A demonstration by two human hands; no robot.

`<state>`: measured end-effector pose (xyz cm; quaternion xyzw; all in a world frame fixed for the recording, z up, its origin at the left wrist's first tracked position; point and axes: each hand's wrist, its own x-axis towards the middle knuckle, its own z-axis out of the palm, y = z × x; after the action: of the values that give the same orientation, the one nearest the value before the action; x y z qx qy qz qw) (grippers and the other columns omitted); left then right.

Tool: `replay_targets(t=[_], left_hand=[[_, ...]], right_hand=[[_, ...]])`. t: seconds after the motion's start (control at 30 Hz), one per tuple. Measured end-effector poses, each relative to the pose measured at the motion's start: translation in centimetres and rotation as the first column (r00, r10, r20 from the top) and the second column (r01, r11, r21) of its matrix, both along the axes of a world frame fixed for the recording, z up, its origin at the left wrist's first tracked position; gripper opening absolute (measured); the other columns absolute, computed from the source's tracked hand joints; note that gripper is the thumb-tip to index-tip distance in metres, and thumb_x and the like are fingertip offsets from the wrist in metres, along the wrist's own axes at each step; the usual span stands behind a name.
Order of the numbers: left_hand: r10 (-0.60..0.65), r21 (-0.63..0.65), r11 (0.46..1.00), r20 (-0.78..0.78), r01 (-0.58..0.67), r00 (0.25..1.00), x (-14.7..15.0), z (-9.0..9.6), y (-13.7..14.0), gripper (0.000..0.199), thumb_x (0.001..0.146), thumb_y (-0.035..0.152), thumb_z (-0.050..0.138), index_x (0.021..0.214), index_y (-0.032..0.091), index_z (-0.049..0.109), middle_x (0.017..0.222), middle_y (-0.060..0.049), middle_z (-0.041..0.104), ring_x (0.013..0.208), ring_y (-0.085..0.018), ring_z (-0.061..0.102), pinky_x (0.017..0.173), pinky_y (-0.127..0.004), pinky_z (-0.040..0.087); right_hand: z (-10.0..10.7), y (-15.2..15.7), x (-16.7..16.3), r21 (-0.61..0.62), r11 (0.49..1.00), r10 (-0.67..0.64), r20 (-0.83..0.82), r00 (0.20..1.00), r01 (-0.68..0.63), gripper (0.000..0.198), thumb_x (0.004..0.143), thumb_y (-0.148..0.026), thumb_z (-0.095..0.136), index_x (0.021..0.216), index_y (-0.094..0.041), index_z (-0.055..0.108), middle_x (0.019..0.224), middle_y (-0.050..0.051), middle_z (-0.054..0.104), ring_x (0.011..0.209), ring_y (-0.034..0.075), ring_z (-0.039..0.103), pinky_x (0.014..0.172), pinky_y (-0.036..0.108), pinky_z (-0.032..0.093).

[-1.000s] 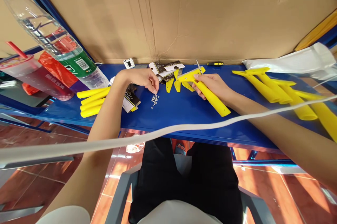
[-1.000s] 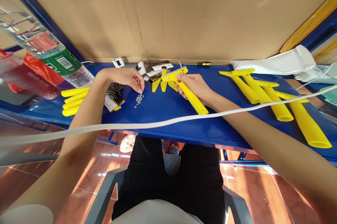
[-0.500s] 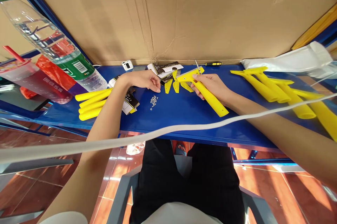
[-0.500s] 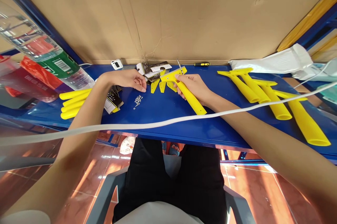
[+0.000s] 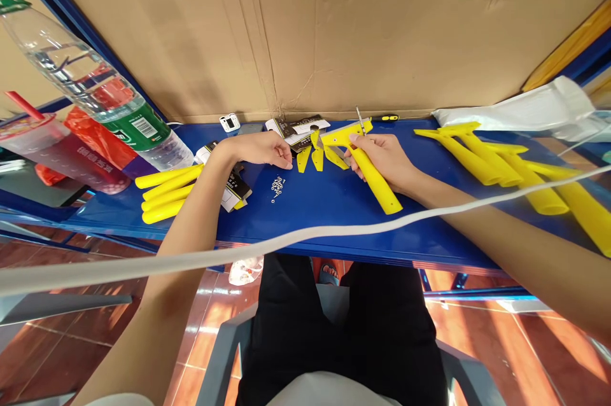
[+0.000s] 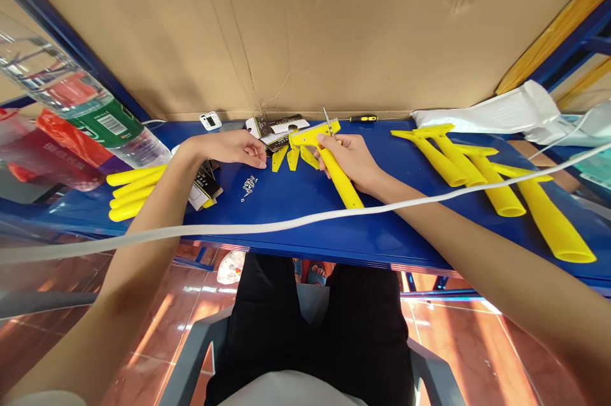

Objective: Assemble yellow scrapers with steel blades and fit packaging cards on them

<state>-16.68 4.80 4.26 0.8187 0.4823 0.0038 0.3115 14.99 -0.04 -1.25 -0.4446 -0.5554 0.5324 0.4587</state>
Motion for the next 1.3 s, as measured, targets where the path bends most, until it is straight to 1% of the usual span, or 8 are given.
replay_targets(t=[0.13, 0.27, 0.43, 0.53, 0.7, 0.97, 1.1, 1.3], left_hand=[[0.013, 0.019, 1.000, 0.111, -0.015, 0.994, 0.0, -0.5, 0.3, 0.034, 0.076, 0.054, 0.092, 0.093, 0.024, 0.088, 0.087, -0.002, 0.083, 0.084, -0.022, 0.073, 0.076, -0.032, 0.051], [-0.016, 0.063, 0.998, 0.290, -0.003, 0.957, 0.5, -0.5, 0.2, 0.032, 0.080, 0.050, 0.095, 0.094, 0.022, 0.087, 0.085, -0.003, 0.082, 0.078, -0.018, 0.070, 0.075, -0.031, 0.053], [0.008, 0.106, 0.991, 0.586, -0.087, 0.810, 2.1, -0.6, -0.7, 0.035, 0.085, 0.050, 0.098, 0.100, 0.019, 0.088, 0.099, -0.008, 0.084, 0.086, -0.017, 0.073, 0.083, -0.033, 0.058], [0.002, 0.123, 0.986, 0.683, -0.117, 0.731, 3.7, -1.1, -1.2, 0.036, 0.084, 0.049, 0.100, 0.096, 0.018, 0.087, 0.105, -0.008, 0.083, 0.092, -0.017, 0.073, 0.087, -0.033, 0.058], [-0.031, 0.099, 0.993, 0.726, -0.060, 0.687, 6.4, -2.6, -1.8, 0.037, 0.080, 0.049, 0.103, 0.090, 0.017, 0.088, 0.104, -0.009, 0.083, 0.098, -0.021, 0.074, 0.093, -0.037, 0.059], [0.099, -0.061, 0.995, 0.785, -0.083, 0.612, 8.0, -3.7, -2.4, 0.032, 0.074, 0.041, 0.105, 0.086, 0.017, 0.088, 0.098, -0.009, 0.086, 0.095, -0.022, 0.079, 0.097, -0.039, 0.062], [0.165, -0.141, 0.986, 0.810, -0.086, 0.563, 8.3, -4.1, -2.4, 0.031, 0.068, 0.036, 0.107, 0.082, 0.017, 0.086, 0.092, -0.007, 0.085, 0.091, -0.020, 0.078, 0.093, -0.037, 0.061], [0.280, -0.258, 0.959, 0.817, -0.114, 0.503, 8.8, -4.7, -2.4, 0.035, 0.067, 0.029, 0.106, 0.088, 0.018, 0.082, 0.094, -0.006, 0.083, 0.086, -0.018, 0.076, 0.081, -0.033, 0.058]], right_hand=[[-0.3, 0.2, 0.0, 0.102, 0.992, -0.067, -0.034, 0.997, 0.071, 0.049, 0.105, -0.057, 0.084, 0.076, -0.019, 0.076, 0.059, 0.003, 0.070, 0.043, 0.013, 0.060, 0.041, 0.024, 0.049], [-0.4, 0.6, 0.2, 0.112, 0.992, -0.051, -0.038, 0.998, 0.054, 0.052, 0.101, -0.063, 0.087, 0.077, -0.019, 0.076, 0.058, 0.003, 0.069, 0.042, 0.013, 0.060, 0.040, 0.025, 0.049], [-0.3, 0.2, 0.2, 0.049, 0.990, 0.128, 0.024, 0.992, -0.129, 0.059, 0.091, -0.072, 0.093, 0.074, -0.018, 0.076, 0.058, 0.005, 0.070, 0.038, 0.014, 0.058, 0.035, 0.026, 0.045], [0.0, -0.4, 0.0, -0.033, 0.971, 0.237, 0.057, 0.970, -0.235, 0.058, 0.089, -0.071, 0.095, 0.075, -0.018, 0.078, 0.057, 0.005, 0.070, 0.037, 0.014, 0.058, 0.034, 0.026, 0.044], [0.2, -0.9, -0.2, -0.078, 0.941, 0.336, 0.090, 0.937, -0.330, 0.054, 0.090, -0.067, 0.094, 0.076, -0.017, 0.080, 0.058, 0.005, 0.072, 0.037, 0.014, 0.059, 0.035, 0.025, 0.044], [0.5, -1.2, -0.3, -0.107, 0.935, 0.352, 0.143, 0.925, -0.339, 0.055, 0.093, -0.068, 0.093, 0.075, -0.018, 0.080, 0.059, 0.006, 0.073, 0.039, 0.015, 0.062, 0.037, 0.026, 0.046], [0.8, -1.3, -0.3, -0.122, 0.932, 0.357, 0.168, 0.919, -0.340, 0.053, 0.096, -0.065, 0.092, 0.077, -0.017, 0.079, 0.060, 0.005, 0.074, 0.040, 0.015, 0.063, 0.038, 0.025, 0.048], [0.7, -1.2, -0.4, -0.114, 0.931, 0.361, 0.166, 0.918, -0.346, 0.054, 0.095, -0.067, 0.092, 0.077, -0.017, 0.079, 0.060, 0.005, 0.074, 0.039, 0.014, 0.062, 0.038, 0.025, 0.047]])
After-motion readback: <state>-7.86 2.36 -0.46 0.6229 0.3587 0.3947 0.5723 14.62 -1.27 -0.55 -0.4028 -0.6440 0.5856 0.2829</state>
